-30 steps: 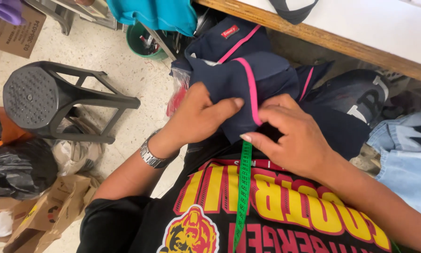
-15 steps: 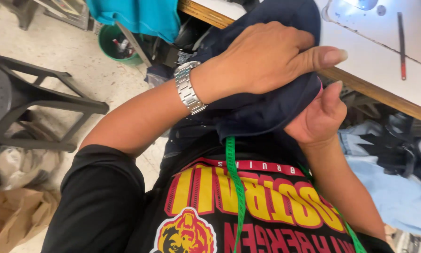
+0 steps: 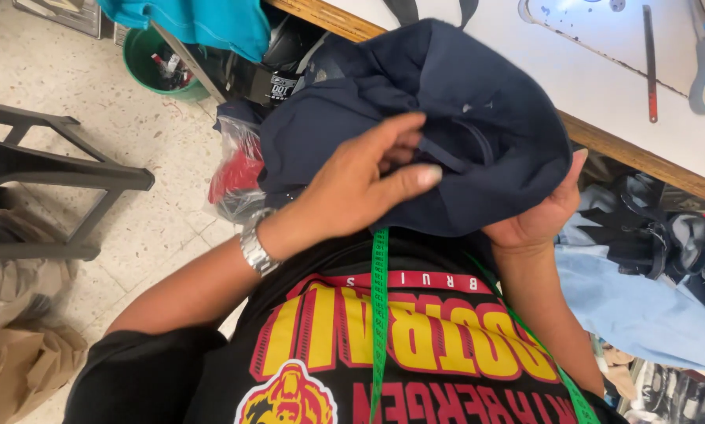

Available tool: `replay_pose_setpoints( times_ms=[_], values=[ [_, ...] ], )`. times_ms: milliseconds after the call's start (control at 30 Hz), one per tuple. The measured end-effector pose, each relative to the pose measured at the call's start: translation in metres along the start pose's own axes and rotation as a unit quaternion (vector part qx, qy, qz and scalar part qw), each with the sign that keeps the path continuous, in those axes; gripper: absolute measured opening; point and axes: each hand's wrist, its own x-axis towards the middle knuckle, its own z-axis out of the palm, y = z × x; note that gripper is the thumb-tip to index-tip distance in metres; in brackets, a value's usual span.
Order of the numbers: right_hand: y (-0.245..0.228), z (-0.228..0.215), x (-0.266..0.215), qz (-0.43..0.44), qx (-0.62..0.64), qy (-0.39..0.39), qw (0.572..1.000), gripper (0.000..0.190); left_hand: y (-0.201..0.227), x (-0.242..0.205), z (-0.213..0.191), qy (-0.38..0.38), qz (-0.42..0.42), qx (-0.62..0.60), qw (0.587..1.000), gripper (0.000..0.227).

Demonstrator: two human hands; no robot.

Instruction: Inspecting and measuring a garment at a sewing workstation using a small tool and measuring tape.

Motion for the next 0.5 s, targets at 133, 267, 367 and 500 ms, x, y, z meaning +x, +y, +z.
replay_pose_setpoints(
  times_ms=[133,267,367,500],
  values=[
    [-0.001,-0.003,-0.001,-0.003,-0.009,0.000,1.000,0.065,-0.018,-0.026,0.014,-0.069,0.032,0.084,0.994,0.081],
    [-0.005,-0.008,-0.001,-0.011,-0.031,-0.007,0.999,0.062,-0.036,-0.036,0.029,-0.069,0.130,0.184,0.972,0.059],
    [-0.009,-0.010,-0.001,-0.014,-0.046,-0.013,0.999,0.060,-0.043,-0.039,0.035,-0.054,0.164,0.209,0.963,0.039],
    [-0.006,-0.011,0.002,-0.018,-0.058,-0.025,0.998,0.057,-0.053,-0.043,0.037,-0.028,0.195,0.230,0.953,0.012]
  ],
)
